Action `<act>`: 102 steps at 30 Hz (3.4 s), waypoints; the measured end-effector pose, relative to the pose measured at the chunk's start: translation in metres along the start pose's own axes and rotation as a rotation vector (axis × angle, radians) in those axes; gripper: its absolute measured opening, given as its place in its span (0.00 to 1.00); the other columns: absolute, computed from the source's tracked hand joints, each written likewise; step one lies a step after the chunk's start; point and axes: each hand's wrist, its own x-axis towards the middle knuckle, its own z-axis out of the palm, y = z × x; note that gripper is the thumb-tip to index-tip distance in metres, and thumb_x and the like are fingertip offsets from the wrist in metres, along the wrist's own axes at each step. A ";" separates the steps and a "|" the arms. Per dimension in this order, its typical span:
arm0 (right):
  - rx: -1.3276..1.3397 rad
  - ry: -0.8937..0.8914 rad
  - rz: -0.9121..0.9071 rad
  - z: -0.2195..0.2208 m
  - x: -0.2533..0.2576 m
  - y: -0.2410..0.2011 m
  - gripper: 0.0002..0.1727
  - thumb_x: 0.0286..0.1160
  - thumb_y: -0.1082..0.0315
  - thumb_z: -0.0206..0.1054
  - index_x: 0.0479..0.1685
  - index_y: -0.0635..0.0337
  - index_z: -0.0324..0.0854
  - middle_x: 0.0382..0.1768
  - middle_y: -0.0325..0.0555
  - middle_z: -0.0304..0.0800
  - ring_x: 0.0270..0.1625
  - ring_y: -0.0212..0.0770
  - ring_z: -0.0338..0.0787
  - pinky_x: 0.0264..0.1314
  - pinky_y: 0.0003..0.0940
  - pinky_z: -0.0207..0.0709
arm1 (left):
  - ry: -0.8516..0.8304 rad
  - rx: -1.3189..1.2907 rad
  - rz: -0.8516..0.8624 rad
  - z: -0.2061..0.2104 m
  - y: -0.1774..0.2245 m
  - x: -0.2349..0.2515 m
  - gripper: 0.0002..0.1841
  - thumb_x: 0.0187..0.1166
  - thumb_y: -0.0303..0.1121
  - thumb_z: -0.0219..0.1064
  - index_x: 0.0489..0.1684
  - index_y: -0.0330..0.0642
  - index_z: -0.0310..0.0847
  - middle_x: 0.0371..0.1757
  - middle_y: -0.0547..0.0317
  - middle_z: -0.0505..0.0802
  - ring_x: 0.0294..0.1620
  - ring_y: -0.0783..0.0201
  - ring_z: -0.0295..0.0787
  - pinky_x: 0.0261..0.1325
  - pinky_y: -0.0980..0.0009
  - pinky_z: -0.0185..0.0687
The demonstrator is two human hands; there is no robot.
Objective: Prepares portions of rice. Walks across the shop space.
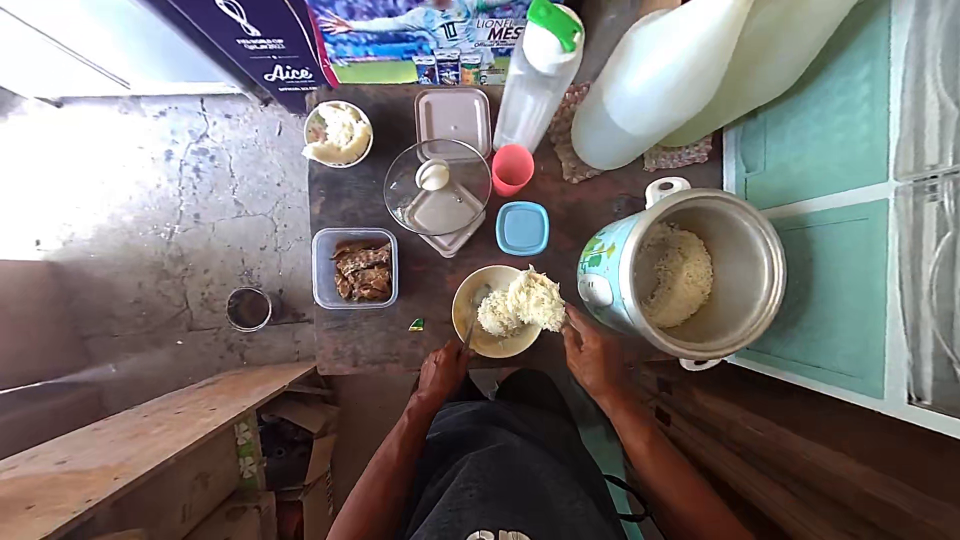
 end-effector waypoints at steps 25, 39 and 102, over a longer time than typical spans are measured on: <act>-0.274 -0.426 -0.132 0.020 0.013 -0.027 0.31 0.76 0.82 0.57 0.77 0.47 0.82 0.59 0.63 0.89 0.64 0.64 0.88 0.57 0.57 0.83 | 0.120 0.132 0.128 -0.041 -0.010 -0.040 0.22 0.91 0.40 0.50 0.70 0.34 0.81 0.38 0.41 0.95 0.41 0.41 0.95 0.52 0.41 0.85; -0.238 -0.450 -0.252 -0.010 -0.021 -0.037 0.29 0.72 0.81 0.60 0.73 0.48 0.85 0.52 0.61 0.90 0.56 0.64 0.90 0.48 0.55 0.85 | 0.130 0.123 0.125 -0.046 -0.013 -0.028 0.22 0.90 0.41 0.53 0.71 0.36 0.80 0.41 0.44 0.95 0.42 0.45 0.95 0.53 0.42 0.86; -0.564 -0.044 0.033 -0.159 0.089 0.090 0.13 0.73 0.83 0.62 0.54 0.74 0.83 0.48 0.75 0.84 0.51 0.73 0.87 0.49 0.64 0.77 | 0.196 0.015 0.866 0.026 0.242 0.069 0.46 0.81 0.52 0.66 0.96 0.40 0.46 0.93 0.44 0.60 0.94 0.52 0.53 0.93 0.49 0.51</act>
